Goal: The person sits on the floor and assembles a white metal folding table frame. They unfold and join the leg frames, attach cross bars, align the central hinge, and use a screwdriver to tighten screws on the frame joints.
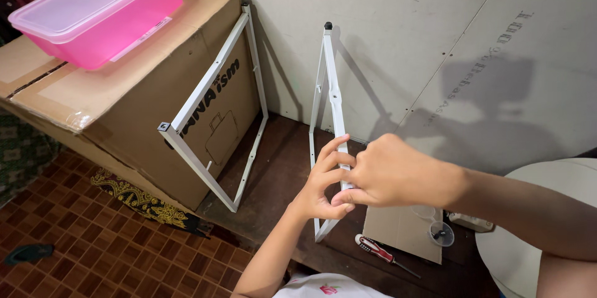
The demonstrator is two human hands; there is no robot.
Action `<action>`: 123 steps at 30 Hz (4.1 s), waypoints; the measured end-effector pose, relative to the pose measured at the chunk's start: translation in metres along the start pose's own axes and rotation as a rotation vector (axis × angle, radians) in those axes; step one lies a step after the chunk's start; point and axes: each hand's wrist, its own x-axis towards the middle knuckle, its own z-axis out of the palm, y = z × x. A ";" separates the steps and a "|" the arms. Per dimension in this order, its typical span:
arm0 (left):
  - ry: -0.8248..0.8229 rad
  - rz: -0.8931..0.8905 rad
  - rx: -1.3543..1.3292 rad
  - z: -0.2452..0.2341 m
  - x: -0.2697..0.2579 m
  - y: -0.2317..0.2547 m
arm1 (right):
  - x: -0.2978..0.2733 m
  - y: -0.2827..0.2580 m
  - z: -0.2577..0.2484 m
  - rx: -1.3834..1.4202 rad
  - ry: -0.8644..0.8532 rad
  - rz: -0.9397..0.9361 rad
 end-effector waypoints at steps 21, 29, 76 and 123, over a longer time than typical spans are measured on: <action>-0.128 -0.019 -0.048 -0.006 0.010 0.005 | 0.007 0.031 0.006 -0.235 0.413 -0.693; -0.061 0.049 -0.069 -0.001 0.012 0.002 | 0.038 0.036 0.029 -0.012 0.490 -0.868; -0.169 -0.474 0.401 -0.028 -0.134 0.018 | 0.052 0.015 0.253 1.253 1.948 0.483; 0.886 -0.280 0.362 -0.188 -0.137 -0.053 | 0.032 0.259 0.367 0.912 1.424 0.757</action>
